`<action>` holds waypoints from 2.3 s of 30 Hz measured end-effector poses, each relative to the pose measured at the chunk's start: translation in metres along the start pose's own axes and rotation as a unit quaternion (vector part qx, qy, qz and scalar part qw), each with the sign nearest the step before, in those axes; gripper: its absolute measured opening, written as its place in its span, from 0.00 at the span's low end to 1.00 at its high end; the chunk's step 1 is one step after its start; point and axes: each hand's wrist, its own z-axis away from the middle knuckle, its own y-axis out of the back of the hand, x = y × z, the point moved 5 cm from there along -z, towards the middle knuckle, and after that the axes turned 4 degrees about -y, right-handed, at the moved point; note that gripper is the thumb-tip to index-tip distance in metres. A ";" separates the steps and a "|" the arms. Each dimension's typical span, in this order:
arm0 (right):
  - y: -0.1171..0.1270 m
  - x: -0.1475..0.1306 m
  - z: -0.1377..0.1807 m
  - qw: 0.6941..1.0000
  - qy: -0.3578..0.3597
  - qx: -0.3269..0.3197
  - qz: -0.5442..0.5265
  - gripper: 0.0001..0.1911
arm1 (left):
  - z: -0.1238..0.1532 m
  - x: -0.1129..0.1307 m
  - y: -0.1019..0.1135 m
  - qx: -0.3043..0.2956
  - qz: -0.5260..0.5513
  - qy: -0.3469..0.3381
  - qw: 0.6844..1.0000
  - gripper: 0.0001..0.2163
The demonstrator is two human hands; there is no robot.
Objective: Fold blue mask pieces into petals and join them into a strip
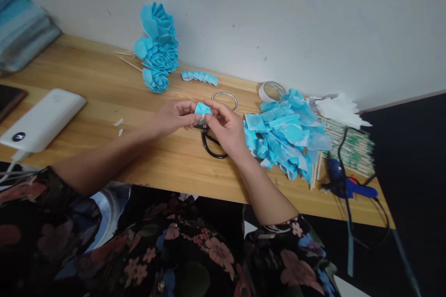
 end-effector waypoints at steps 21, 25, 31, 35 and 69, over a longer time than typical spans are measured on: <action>-0.001 -0.003 -0.008 0.984 0.063 -0.020 0.164 0.16 | -0.010 0.003 0.046 0.203 0.029 -0.020 0.979 0.12; -0.013 -0.014 -0.008 0.947 0.124 -0.124 0.271 0.12 | -0.015 -0.004 0.051 0.210 0.035 0.001 0.977 0.14; -0.031 -0.020 -0.012 0.897 0.150 -0.196 0.368 0.07 | -0.015 -0.003 0.045 0.215 0.042 0.005 0.976 0.14; -0.038 -0.015 -0.016 0.893 0.144 -0.187 0.384 0.07 | -0.013 0.002 0.043 0.209 0.061 0.009 0.976 0.14; 0.005 -0.049 0.003 0.893 0.362 0.132 0.234 0.07 | -0.002 0.007 0.007 0.072 0.035 0.113 0.990 0.17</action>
